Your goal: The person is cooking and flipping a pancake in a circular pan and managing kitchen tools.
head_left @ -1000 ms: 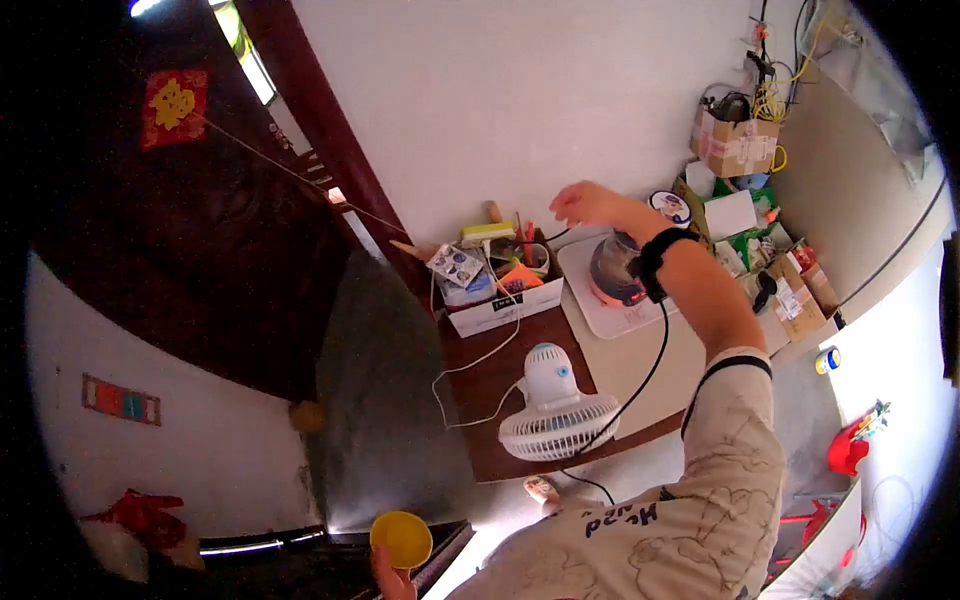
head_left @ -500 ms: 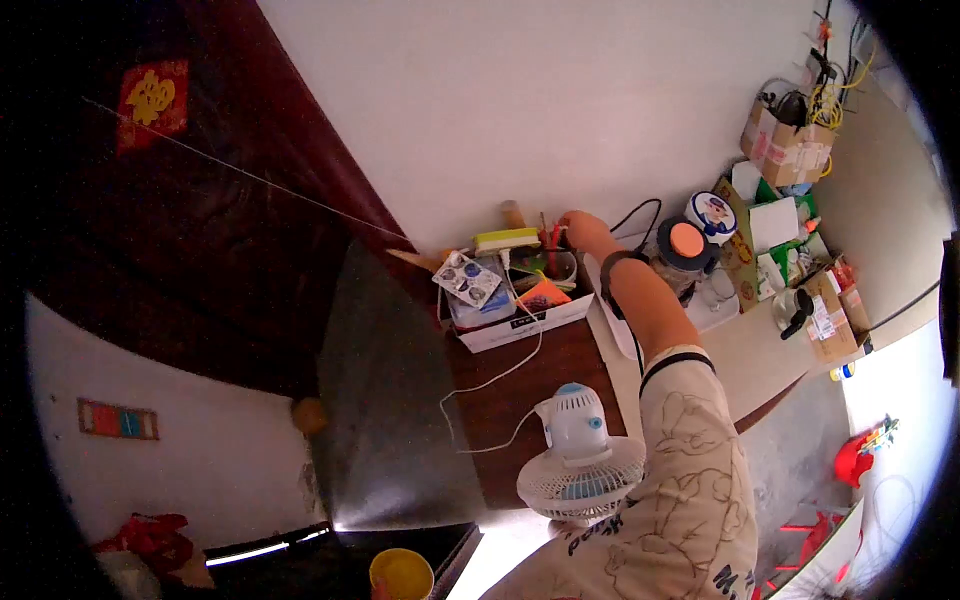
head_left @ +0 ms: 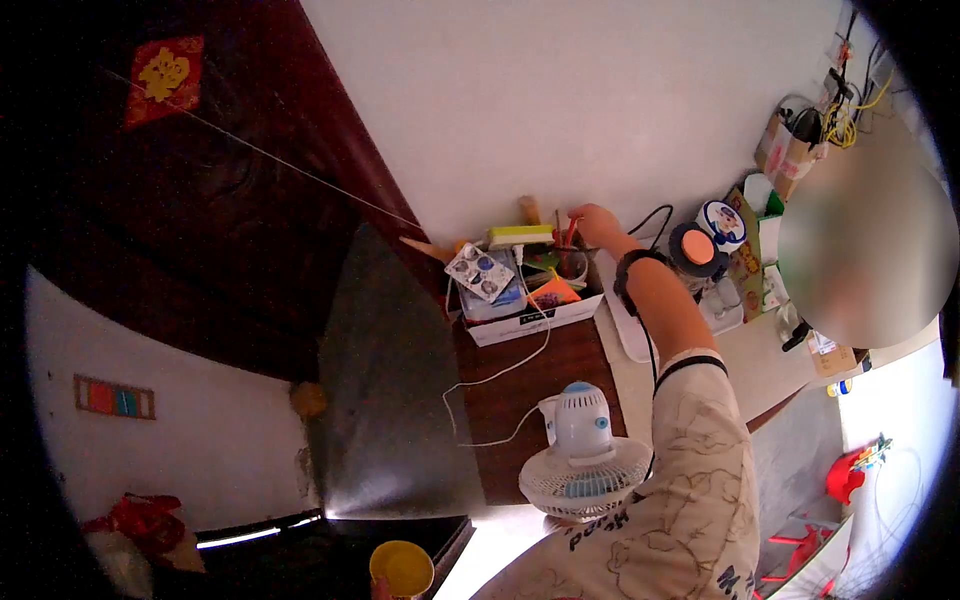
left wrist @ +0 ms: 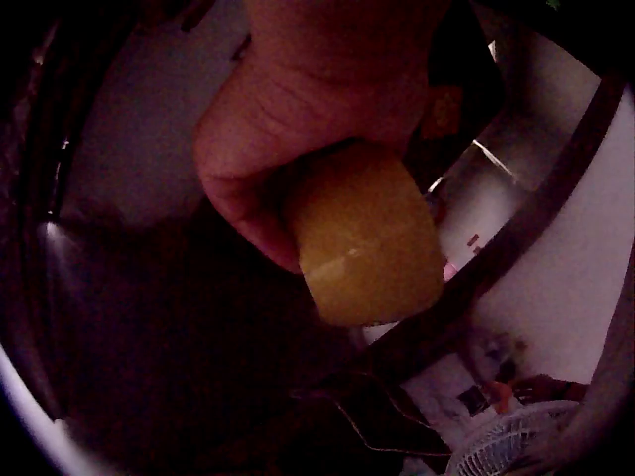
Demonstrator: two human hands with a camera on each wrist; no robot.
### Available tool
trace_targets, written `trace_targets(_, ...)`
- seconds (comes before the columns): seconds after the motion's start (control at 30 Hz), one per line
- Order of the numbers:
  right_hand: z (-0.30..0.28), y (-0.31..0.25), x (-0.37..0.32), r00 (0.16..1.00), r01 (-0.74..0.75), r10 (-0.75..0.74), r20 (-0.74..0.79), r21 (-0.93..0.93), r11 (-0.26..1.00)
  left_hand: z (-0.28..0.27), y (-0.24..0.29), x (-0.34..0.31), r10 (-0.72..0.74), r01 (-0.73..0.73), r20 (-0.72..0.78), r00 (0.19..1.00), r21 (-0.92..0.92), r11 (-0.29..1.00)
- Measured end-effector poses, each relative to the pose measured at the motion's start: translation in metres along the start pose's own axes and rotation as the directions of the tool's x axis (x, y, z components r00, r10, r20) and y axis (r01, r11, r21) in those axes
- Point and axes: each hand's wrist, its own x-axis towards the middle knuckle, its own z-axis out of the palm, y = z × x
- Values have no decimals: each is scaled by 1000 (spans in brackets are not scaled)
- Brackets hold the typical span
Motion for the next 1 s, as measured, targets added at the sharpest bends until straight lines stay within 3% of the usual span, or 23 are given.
trace_targets(0.07,-20,-3,-5,996,-57,61,-70,61,996,-4,-4,-3,9,-9,15,1000,-7,1000)
trace_targets(0.13,-55,-18,-17,949,22,43,-313,201,979,-12,-10,-9,22,-22,21,1000,-25,999)
trace_targets(0.17,-64,-21,-27,948,25,41,-315,204,979,-14,-10,-10,30,-30,21,999,-26,999)
trace_targets(0.23,-98,-38,-35,858,128,19,-513,249,960,-23,-20,-17,52,-50,28,998,-60,997)
trace_targets(0.27,-102,-36,-43,857,131,18,-514,252,959,-25,-22,-18,58,-55,33,998,-61,997)
trace_targets(0.33,-131,-57,-52,860,268,43,-508,523,809,-35,-35,-26,78,-74,38,996,-99,992)
trace_targets(0.37,-140,-62,-65,859,273,41,-511,525,806,-37,-37,-26,89,-85,44,995,-98,992)
trace_targets(0.43,-175,-105,-92,944,212,93,-315,800,562,-51,-57,-38,107,-101,32,994,-153,983)
trace_targets(0.5,-183,-123,-110,940,279,20,-342,796,537,-64,-73,-47,128,-123,18,992,-179,976)
trace_targets(0.57,-212,-166,-153,961,241,23,-275,877,416,-79,-94,-57,154,-151,0,988,-217,964)
trace_targets(0.63,-229,-205,-192,970,242,-75,-232,883,402,-94,-115,-74,189,-191,-36,981,-283,940)
trace_targets(0.77,-240,-281,-292,939,84,-344,-9,975,204,-120,-169,-137,195,-282,-241,951,-414,865)
trace_targets(0.83,-210,-290,-329,861,91,-507,38,970,227,-137,-203,-170,169,-305,-329,929,-421,854)
trace_targets(0.87,-201,-301,-351,772,198,-624,118,888,414,-146,-221,-189,150,-315,-378,914,-424,849)
trace_targets(0.93,-165,-318,-405,516,83,-850,109,981,176,-165,-257,-230,115,-327,-458,881,-416,848)
trace_targets(0.97,-155,-330,-437,384,214,-917,107,956,201,-179,-274,-252,102,-342,-503,858,-413,844)
trace_targets(1.0,-157,-351,-472,231,427,-973,14,897,115,-191,-287,-282,117,-366,-490,864,-451,814)
